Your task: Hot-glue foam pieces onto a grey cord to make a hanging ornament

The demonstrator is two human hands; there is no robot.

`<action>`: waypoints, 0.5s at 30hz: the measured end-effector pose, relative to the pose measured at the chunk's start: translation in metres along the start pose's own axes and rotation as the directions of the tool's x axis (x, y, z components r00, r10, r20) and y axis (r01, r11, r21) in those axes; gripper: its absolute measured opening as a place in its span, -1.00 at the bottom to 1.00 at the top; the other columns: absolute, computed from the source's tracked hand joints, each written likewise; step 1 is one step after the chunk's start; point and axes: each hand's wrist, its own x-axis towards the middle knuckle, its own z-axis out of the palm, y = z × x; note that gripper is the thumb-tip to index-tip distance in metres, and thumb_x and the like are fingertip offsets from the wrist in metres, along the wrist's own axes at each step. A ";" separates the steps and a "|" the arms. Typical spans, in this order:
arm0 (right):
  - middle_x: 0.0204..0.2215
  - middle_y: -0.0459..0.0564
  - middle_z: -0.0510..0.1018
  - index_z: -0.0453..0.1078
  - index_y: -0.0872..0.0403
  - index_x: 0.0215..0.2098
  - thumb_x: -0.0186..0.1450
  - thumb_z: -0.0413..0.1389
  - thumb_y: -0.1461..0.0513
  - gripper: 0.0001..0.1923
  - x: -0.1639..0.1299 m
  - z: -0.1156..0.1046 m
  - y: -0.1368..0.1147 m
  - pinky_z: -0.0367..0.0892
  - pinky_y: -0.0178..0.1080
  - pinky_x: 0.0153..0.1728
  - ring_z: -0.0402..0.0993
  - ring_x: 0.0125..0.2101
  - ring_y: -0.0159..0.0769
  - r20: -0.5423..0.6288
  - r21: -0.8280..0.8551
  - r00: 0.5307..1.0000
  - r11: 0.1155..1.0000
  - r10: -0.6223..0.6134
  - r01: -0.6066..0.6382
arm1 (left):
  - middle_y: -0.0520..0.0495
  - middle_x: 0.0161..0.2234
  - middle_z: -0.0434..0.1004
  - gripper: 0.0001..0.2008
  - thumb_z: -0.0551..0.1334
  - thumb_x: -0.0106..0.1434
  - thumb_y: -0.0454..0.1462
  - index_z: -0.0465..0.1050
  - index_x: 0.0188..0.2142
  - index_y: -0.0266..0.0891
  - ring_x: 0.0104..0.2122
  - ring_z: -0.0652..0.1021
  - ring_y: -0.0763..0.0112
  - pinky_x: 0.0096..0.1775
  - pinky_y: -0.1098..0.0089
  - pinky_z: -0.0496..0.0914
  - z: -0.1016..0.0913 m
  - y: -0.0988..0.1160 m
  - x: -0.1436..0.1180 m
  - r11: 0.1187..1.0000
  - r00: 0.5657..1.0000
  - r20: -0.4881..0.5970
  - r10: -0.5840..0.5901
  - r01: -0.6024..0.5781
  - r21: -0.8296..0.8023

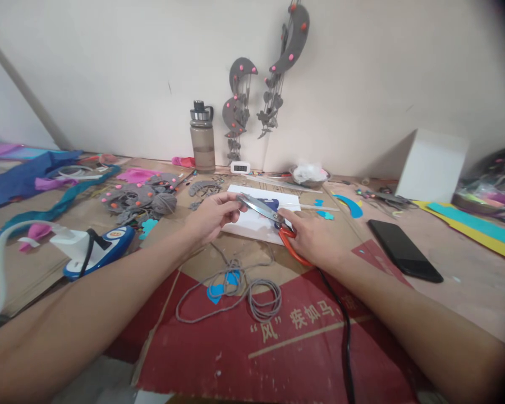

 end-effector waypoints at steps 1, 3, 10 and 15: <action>-0.34 0.06 0.56 0.25 0.01 0.14 0.30 -0.10 0.19 -0.56 0.000 0.000 0.000 -0.03 -0.29 -0.51 0.41 -0.44 -0.28 0.003 -0.003 1.000 1.000 0.000 0.000 | -0.03 -0.48 0.48 -0.89 0.34 0.01 -0.33 0.48 -0.44 -0.34 -0.61 0.34 0.66 -0.54 0.55 0.19 0.000 0.000 0.000 1.000 1.000 0.000 0.000 0.000 0.001; -0.36 0.05 0.55 0.25 0.01 0.14 0.31 -0.10 0.19 -0.56 0.000 -0.001 0.000 -0.05 -0.29 -0.52 0.41 -0.45 -0.28 0.003 -0.014 1.000 1.000 -0.005 0.005 | -0.03 -0.48 0.48 -0.88 0.34 0.01 -0.33 0.48 -0.42 -0.34 -0.61 0.34 0.66 -0.53 0.55 0.19 -0.001 0.000 0.000 1.000 1.000 0.003 0.000 0.000 0.001; -0.38 0.06 0.55 0.25 0.02 0.13 0.31 -0.11 0.16 -0.56 0.000 -0.003 0.000 -0.10 -0.29 -0.52 0.42 -0.45 -0.27 -0.021 -0.061 0.999 0.998 -0.027 0.025 | -0.03 -0.46 0.49 -0.86 0.35 0.01 -0.31 0.48 -0.42 -0.34 -0.61 0.33 0.66 -0.55 0.55 0.16 -0.001 0.000 0.000 1.000 1.000 0.011 -0.001 0.001 0.027; -0.37 0.07 0.55 0.25 0.02 0.13 0.30 -0.10 0.17 -0.56 0.000 -0.002 0.001 -0.09 -0.29 -0.52 0.41 -0.46 -0.28 -0.022 -0.072 0.999 0.997 -0.040 0.038 | -0.04 -0.45 0.49 -0.87 0.34 0.00 -0.33 0.49 -0.42 -0.35 -0.61 0.33 0.65 -0.55 0.55 0.17 -0.002 -0.001 0.000 0.999 1.000 0.003 0.002 -0.003 0.045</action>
